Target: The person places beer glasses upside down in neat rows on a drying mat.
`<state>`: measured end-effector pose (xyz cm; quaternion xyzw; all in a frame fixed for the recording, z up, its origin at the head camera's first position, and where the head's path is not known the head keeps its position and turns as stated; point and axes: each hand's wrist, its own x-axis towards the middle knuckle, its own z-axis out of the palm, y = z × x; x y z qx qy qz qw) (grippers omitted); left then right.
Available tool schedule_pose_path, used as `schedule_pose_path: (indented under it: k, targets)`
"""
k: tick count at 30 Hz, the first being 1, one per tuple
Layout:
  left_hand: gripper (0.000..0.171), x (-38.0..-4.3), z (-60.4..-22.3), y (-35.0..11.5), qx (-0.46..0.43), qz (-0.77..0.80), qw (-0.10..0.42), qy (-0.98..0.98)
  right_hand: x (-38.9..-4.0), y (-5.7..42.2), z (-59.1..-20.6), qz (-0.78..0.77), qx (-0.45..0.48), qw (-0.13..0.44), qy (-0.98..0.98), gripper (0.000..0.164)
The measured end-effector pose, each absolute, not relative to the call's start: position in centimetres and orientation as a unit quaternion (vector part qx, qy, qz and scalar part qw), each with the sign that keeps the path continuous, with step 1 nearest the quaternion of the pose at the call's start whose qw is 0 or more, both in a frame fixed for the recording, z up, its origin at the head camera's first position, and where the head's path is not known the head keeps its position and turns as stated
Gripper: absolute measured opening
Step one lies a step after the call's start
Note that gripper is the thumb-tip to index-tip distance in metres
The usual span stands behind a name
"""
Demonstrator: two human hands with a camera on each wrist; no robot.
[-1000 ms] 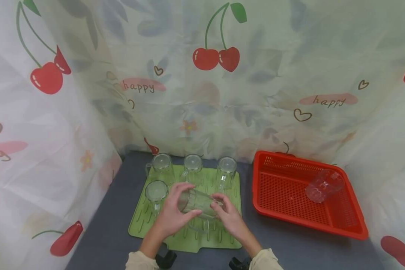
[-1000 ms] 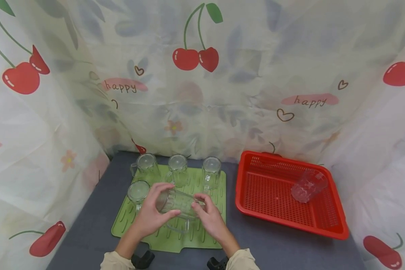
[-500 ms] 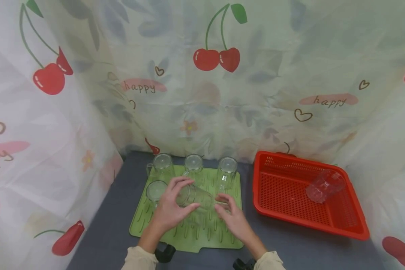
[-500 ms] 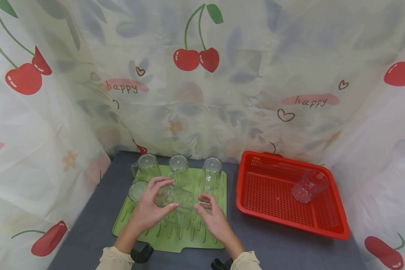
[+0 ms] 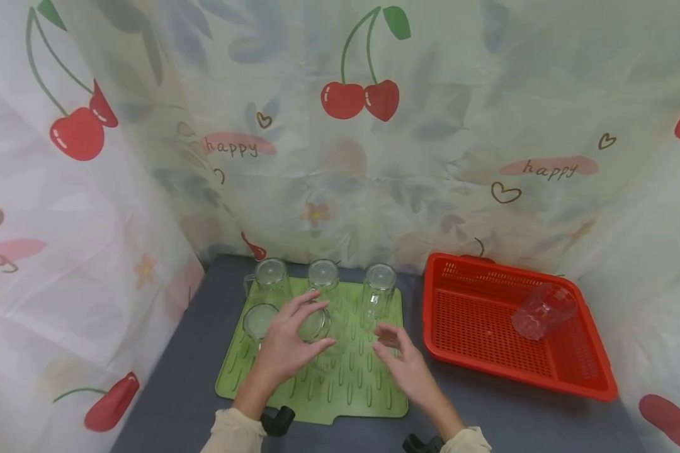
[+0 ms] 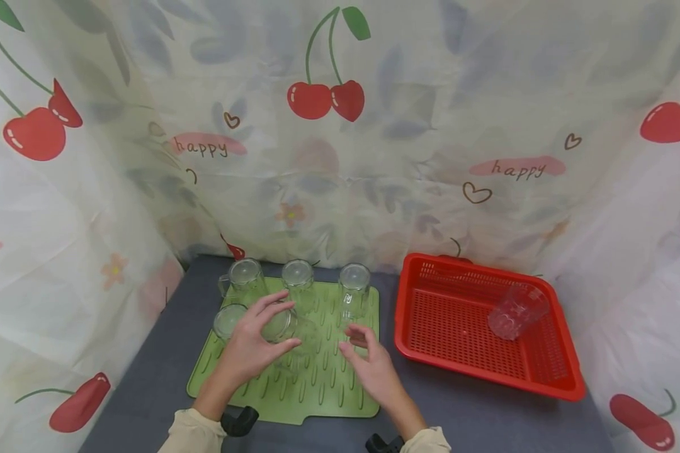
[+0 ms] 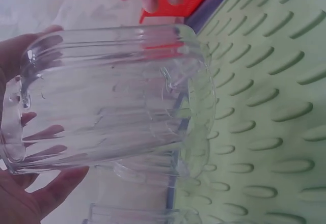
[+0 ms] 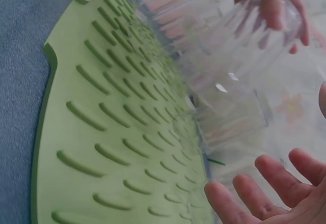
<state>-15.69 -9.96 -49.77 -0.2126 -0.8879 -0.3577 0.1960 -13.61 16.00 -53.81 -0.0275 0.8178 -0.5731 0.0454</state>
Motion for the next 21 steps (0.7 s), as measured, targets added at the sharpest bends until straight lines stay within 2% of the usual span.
schedule_pose_path:
  k: [21]
  targets:
    - [0.075, -16.5, -52.2, -9.3, -0.191, -0.334, 0.108, -0.917, -13.1, 20.3, -51.0, -0.541, -0.035, 0.027, 0.840, 0.048]
